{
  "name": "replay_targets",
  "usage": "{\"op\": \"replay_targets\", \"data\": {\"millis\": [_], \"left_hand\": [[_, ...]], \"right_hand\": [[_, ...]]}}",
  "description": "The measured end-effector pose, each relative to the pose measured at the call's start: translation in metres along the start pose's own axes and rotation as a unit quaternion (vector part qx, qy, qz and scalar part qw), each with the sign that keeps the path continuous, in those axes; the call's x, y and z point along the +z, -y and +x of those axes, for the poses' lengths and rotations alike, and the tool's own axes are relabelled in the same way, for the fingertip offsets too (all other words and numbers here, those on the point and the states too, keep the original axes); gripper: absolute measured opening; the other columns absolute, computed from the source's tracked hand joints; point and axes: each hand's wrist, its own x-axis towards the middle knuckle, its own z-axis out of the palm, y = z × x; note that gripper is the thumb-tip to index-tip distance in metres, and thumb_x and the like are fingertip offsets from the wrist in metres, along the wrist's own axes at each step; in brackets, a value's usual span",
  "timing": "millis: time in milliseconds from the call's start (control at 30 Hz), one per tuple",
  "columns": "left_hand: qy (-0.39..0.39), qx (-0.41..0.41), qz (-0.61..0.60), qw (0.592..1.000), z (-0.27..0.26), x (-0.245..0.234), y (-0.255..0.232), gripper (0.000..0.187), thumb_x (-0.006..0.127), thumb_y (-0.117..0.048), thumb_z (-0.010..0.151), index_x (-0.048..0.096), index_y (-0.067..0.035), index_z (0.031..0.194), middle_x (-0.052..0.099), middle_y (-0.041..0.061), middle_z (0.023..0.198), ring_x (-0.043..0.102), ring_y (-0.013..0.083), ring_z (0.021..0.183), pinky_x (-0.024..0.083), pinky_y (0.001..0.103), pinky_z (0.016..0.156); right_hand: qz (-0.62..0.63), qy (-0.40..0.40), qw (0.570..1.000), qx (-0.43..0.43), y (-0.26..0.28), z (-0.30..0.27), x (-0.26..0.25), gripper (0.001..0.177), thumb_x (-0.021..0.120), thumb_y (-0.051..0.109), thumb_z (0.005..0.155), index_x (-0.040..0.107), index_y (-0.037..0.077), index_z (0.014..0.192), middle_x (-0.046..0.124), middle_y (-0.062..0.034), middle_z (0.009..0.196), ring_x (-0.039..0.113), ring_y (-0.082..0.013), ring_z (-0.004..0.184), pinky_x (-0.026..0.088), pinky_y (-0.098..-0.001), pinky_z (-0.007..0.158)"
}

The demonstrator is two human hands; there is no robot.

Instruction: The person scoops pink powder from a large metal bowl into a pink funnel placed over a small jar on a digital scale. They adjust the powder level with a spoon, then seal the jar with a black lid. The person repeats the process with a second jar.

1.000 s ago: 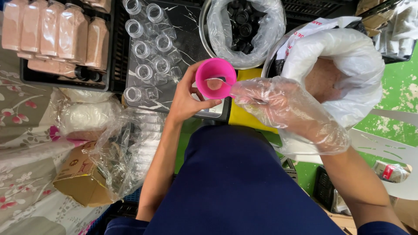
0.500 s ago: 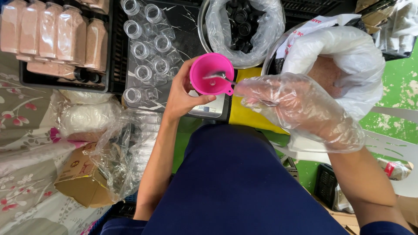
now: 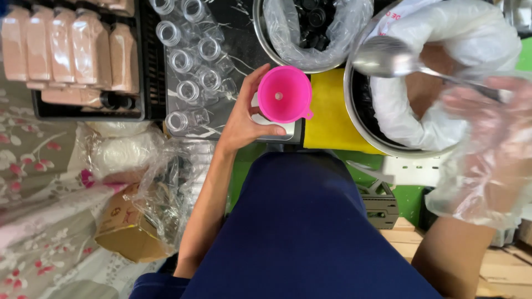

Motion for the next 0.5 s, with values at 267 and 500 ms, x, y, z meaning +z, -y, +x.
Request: {"op": "replay_targets", "data": {"millis": [267, 500], "left_hand": [[-0.035, -0.030, 0.075, 0.996, 0.009, 0.010, 0.032, 0.089, 0.092, -0.036, 0.078, 0.046, -0.012, 0.151, 0.062, 0.013, 0.143, 0.061, 0.0320, 0.134, 0.056, 0.047, 0.108], [-0.066, -0.090, 0.087, 0.990, 0.011, 0.025, 0.037, 0.054, 0.087, -0.019, 0.082, 0.063, -0.011, 0.130, 0.075, 0.006, 0.116, 0.070, 0.0226, 0.112, 0.061, 0.040, 0.092]], "right_hand": [[-0.592, -0.173, 0.786, -0.054, 0.024, -0.024, 0.038, 0.014, 0.077, 0.000, 0.132, 0.086, -0.009, 0.140, 0.084, -0.0188, 0.121, 0.078, -0.0275, 0.100, 0.061, -0.0380, 0.085], [0.208, 0.183, 0.916, -0.291, 0.156, 0.139, 0.139, 0.040, 0.069, 0.014, 0.091, 0.053, -0.012, 0.118, 0.060, -0.0170, 0.068, 0.051, -0.0095, 0.038, 0.047, -0.0183, 0.037]]}}
